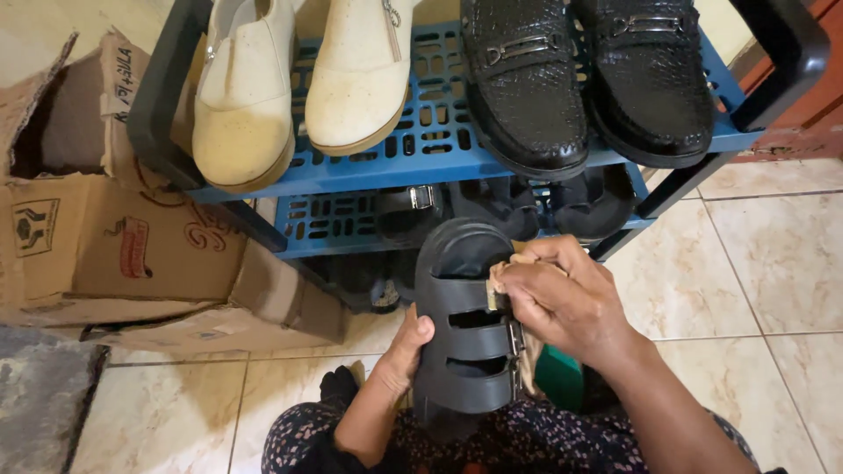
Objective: The person is cleaning a black sandal with a cloth while sitting near a shoe rack.
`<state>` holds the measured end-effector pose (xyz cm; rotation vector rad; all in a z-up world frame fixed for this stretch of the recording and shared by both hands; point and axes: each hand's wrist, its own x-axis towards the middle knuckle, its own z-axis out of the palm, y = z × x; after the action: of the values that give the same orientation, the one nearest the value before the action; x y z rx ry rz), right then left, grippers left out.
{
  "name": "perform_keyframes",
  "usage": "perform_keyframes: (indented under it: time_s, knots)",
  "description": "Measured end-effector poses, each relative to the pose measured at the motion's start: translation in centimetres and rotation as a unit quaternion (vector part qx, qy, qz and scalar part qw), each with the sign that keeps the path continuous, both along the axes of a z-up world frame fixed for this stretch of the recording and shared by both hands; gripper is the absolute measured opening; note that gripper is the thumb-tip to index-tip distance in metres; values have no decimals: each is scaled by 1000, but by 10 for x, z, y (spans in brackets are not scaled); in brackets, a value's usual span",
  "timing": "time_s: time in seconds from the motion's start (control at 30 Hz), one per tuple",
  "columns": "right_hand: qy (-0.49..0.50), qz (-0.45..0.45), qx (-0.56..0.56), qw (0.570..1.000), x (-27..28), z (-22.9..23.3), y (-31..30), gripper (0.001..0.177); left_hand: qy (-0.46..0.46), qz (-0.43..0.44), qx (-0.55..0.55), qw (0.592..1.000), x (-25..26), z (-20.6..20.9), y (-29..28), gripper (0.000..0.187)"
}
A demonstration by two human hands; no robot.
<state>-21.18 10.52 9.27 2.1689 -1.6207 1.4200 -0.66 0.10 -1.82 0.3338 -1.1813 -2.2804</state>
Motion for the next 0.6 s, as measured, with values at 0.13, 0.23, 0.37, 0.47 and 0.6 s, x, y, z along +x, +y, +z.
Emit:
perform_keyframes:
  time_s: [0.13, 0.23, 0.37, 0.47, 0.6]
  knots:
    - [-27, 5, 29, 999, -1, 4, 4, 30, -17, 7, 15, 1000, 4, 0, 2, 107]
    - [-86, 71, 101, 989, -4, 6, 7, 28, -25, 16, -3, 1000, 9, 0, 2, 104]
    - [-62, 48, 119, 990, -14, -9, 0, 24, -28, 8, -12, 999, 10, -7, -1, 98]
    - [-28, -41, 27, 998, -13, -9, -2, 23, -25, -2, -37, 999, 8, -12, 0, 93]
    - [-54, -99, -94, 989, 1, -11, 10, 31, -69, 95, -99, 988, -6, -4, 6, 81]
